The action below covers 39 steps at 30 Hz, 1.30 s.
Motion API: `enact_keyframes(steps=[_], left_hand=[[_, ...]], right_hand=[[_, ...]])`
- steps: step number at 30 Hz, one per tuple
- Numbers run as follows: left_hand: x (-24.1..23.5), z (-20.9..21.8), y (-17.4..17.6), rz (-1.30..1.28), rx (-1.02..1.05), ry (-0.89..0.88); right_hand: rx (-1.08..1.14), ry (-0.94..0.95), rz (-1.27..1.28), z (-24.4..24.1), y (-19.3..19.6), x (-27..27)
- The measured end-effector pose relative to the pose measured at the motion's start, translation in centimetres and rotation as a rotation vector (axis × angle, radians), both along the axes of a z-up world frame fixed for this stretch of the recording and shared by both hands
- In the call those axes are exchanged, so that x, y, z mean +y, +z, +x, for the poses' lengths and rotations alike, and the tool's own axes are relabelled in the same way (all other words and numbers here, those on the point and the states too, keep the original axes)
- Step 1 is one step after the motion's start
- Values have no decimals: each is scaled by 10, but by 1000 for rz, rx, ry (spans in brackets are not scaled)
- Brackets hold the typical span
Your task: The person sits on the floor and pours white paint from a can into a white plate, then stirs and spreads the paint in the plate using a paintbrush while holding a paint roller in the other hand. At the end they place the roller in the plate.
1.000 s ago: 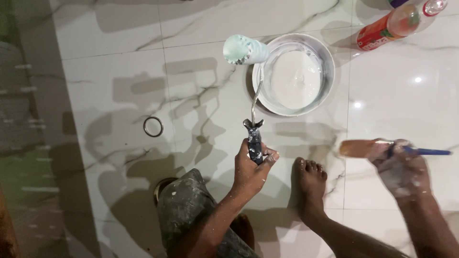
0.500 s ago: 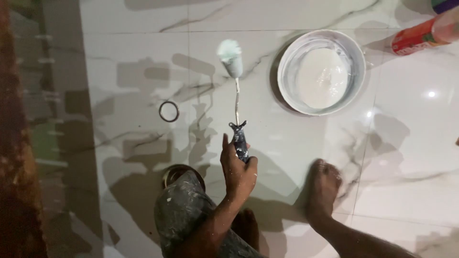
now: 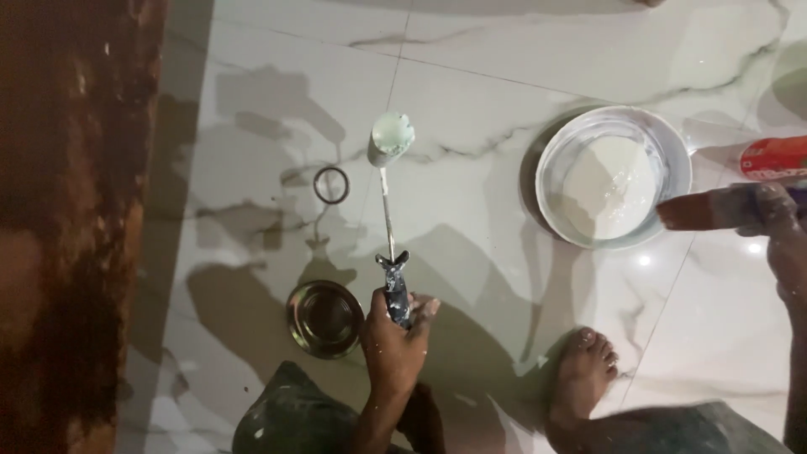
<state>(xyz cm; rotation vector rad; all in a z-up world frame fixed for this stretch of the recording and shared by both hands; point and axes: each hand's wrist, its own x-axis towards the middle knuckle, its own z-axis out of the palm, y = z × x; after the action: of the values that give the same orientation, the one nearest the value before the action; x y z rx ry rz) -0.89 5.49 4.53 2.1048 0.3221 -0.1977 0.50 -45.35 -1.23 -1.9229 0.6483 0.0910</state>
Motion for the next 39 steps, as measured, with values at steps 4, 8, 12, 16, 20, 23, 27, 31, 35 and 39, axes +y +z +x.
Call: enact_keyframes(steps=[4, 8, 12, 16, 20, 23, 27, 31, 35, 39], left_hand=[[-22, 13, 56, 114, 308, 87], [-33, 13, 90, -129, 350, 107], [-24, 36, 122, -90, 413, 12], [-54, 44, 171, 90, 557, 5], [-87, 1, 175, -314, 767, 406], [-88, -4, 157, -378, 754, 242], [-92, 24, 167, -337, 800, 100], [-86, 39, 151, -381, 711, -2], [-72, 51, 138, -445, 614, 65], [-62, 59, 136, -461, 606, 59]], right_hand=[[-114, 28, 74, -18, -24, -2], [-145, 146, -209, 3, 27, 25], [-46, 241, -414, 28, 26, 4], [-46, 454, -405, 55, 30, 0], [-187, 576, -400, 68, -5, -4], [-263, 609, -457, 79, -27, 8], [-376, 629, -398, 78, -65, 38], [-398, 682, -279, 62, -50, 63], [-398, 814, -350, 36, -38, 61], [-238, 706, -329, 28, -71, 28]])
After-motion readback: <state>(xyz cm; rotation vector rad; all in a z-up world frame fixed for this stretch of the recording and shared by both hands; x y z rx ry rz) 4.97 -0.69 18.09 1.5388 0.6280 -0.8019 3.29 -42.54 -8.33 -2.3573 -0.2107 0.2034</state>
